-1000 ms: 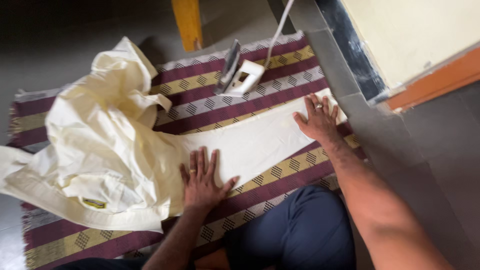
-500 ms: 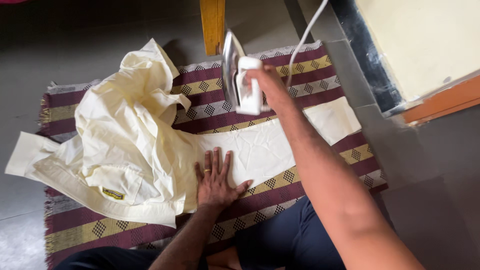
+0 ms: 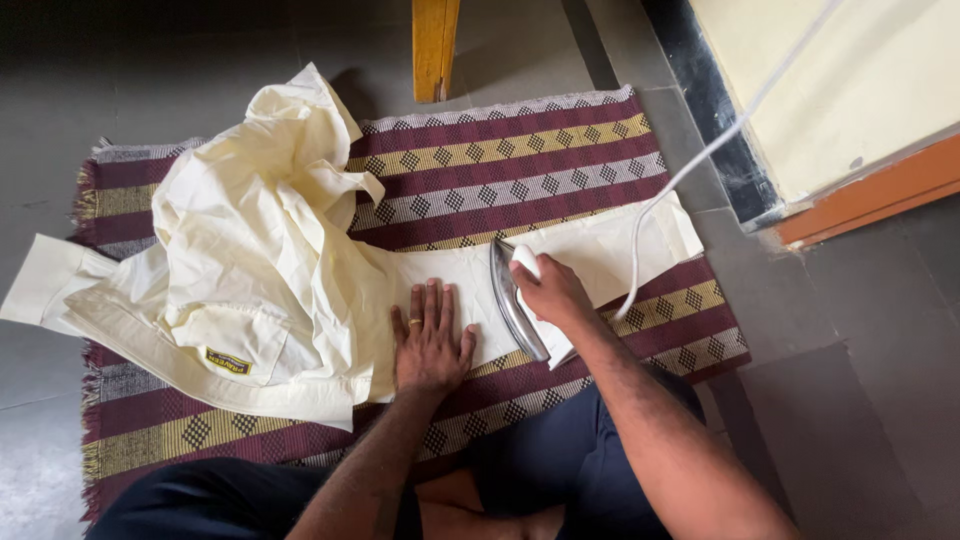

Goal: The person irons a light-colored shirt laid out on a patterned mat on the floor. They use an electric iron to smooth the sleeves and body of the shirt, periodically adjusting the fabric with their hands.

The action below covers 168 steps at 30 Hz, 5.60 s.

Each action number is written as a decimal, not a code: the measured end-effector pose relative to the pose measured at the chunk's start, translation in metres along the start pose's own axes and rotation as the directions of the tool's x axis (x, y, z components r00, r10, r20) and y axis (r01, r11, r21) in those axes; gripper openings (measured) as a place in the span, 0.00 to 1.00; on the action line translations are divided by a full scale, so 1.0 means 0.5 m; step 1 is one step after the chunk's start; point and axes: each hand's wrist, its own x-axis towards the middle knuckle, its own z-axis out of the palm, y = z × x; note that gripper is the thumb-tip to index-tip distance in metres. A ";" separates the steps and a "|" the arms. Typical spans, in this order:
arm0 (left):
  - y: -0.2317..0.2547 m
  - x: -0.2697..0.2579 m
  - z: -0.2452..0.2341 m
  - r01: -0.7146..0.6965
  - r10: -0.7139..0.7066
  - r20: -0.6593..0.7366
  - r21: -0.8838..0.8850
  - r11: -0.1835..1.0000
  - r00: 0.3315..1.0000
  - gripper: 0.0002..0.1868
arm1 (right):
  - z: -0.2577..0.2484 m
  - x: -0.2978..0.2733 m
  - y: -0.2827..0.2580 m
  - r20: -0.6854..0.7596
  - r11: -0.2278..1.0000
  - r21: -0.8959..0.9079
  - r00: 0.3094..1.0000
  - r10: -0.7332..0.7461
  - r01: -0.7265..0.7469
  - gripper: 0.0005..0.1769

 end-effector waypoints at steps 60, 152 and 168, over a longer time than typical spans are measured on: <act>-0.266 0.305 0.001 0.003 -0.026 -0.064 -0.329 0.944 0.998 0.16 | 0.262 -0.097 -0.207 0.022 0.945 0.323 0.998 0.057 -0.061 0.22; -0.094 0.021 -0.013 -0.238 0.180 0.350 0.132 0.962 0.919 0.65 | 0.088 -0.127 -0.065 -0.020 0.979 0.202 1.000 0.001 0.004 0.26; -0.087 0.016 -0.015 -0.209 0.155 0.366 0.113 0.971 0.917 0.63 | 0.070 -0.017 -0.093 -0.041 0.984 0.178 0.999 -0.009 0.016 0.29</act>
